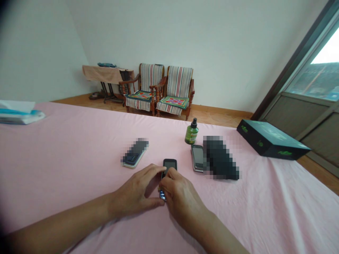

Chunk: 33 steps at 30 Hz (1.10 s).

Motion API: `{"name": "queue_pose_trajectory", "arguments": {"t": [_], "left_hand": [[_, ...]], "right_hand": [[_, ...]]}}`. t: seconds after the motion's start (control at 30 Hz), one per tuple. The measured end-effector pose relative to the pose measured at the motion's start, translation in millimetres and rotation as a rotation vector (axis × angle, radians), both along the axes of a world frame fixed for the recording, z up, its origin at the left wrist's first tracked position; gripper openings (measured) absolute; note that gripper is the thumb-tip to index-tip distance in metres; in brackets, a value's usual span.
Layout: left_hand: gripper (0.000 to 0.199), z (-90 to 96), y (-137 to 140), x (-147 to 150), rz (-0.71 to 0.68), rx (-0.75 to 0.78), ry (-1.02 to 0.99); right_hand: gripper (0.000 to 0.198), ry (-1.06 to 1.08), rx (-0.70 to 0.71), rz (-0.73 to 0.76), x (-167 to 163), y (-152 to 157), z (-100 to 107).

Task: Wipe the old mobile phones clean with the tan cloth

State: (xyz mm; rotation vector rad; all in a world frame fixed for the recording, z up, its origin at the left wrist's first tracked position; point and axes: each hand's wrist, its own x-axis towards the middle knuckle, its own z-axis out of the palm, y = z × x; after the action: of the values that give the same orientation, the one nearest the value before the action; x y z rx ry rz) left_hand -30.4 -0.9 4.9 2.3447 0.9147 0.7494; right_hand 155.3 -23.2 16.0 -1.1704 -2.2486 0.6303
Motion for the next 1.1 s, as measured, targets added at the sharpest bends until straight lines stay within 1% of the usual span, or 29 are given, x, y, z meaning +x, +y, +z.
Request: {"name": "queue_pose_trajectory", "arguments": {"t": [0.07,0.1,0.2,0.27,0.4,0.43,0.5,0.6,0.7,0.87,1.0,1.1], "left_hand": [[0.055,1.7,0,0,-0.022,0.011,0.009],[0.052,2.1,0,0,-0.028,0.017,0.009],[0.056,0.9,1,0,-0.024,0.032,-0.007],[0.056,-0.6,1,0,-0.026,0.043,-0.021],[0.056,-1.0,1,-1,-0.029,0.047,-0.022],[0.057,-0.5,1,-1,-0.026,0.043,-0.015],[0.059,0.6,0,-1,-0.017,0.038,0.002],[0.06,1.4,0,-1,-0.014,0.042,0.01],[0.06,1.0,0,-1,-0.017,0.049,0.005],[0.058,0.9,0,-1,-0.014,0.044,0.02],[0.056,1.7,0,0,-0.02,0.049,0.018],[0.053,2.7,0,0,-0.027,0.05,0.017]], "right_hand": [[0.024,-0.018,-0.01,-0.001,1,-5,-3],[0.023,-0.022,-0.013,0.001,1,-7,-4],[0.025,-0.023,-0.006,0.019,2,-14,-4],[0.026,-0.004,-0.017,0.022,3,-18,0],[0.026,0.083,-0.144,0.067,10,-17,10],[0.026,0.098,-0.153,0.063,13,-15,11],[0.023,0.117,-0.103,-0.028,19,-10,11],[0.016,0.109,0.03,-0.219,25,-1,5],[0.017,0.049,0.072,-0.278,25,4,-2],[0.019,0.0,0.022,-0.221,21,6,-8],[0.021,-0.032,0.031,-0.198,16,6,-7],[0.022,-0.04,0.044,-0.153,9,8,-4]]}}
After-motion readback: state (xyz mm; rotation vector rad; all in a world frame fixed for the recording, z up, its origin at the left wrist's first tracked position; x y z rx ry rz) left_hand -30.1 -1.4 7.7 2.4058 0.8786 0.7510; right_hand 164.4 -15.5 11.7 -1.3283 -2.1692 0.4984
